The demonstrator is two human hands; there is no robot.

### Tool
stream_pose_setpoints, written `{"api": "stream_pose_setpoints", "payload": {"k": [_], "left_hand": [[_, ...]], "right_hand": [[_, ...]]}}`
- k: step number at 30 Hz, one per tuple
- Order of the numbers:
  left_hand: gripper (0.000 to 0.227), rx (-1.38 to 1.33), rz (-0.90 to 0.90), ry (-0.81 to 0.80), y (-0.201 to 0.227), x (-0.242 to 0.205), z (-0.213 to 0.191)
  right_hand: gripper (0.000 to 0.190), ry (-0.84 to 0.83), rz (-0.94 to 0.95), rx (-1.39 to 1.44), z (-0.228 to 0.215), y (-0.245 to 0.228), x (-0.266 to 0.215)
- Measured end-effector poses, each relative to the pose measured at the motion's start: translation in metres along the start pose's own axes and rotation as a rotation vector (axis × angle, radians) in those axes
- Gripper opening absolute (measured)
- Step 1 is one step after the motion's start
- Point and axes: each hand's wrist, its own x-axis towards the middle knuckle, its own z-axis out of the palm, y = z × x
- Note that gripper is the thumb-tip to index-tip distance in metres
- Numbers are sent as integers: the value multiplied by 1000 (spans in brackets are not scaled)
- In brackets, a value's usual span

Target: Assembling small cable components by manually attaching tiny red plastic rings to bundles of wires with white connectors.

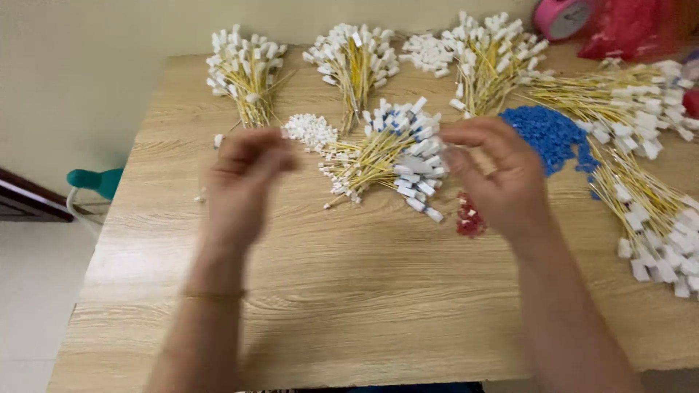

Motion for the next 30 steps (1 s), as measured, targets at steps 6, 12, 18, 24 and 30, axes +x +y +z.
{"api": "stream_pose_setpoints", "payload": {"k": [6,12,18,24,30], "left_hand": [[14,256,224,326,16,-5,-117],[13,680,-11,563,-8,-35,-172],[17,1330,-66,408,7,-34,-122],[16,1374,249,110,-18,-3,-38],[15,1315,154,35,-71,32,18]], "right_hand": [[14,-179,697,-588,-39,34,-27],[20,-603,451,-1038,-21,38,-32],[22,-606,462,-1123,-12,45,-37],[23,-582,332,-1146,-15,66,-44],[18,-420,286,-1046,-19,72,-45]]}}
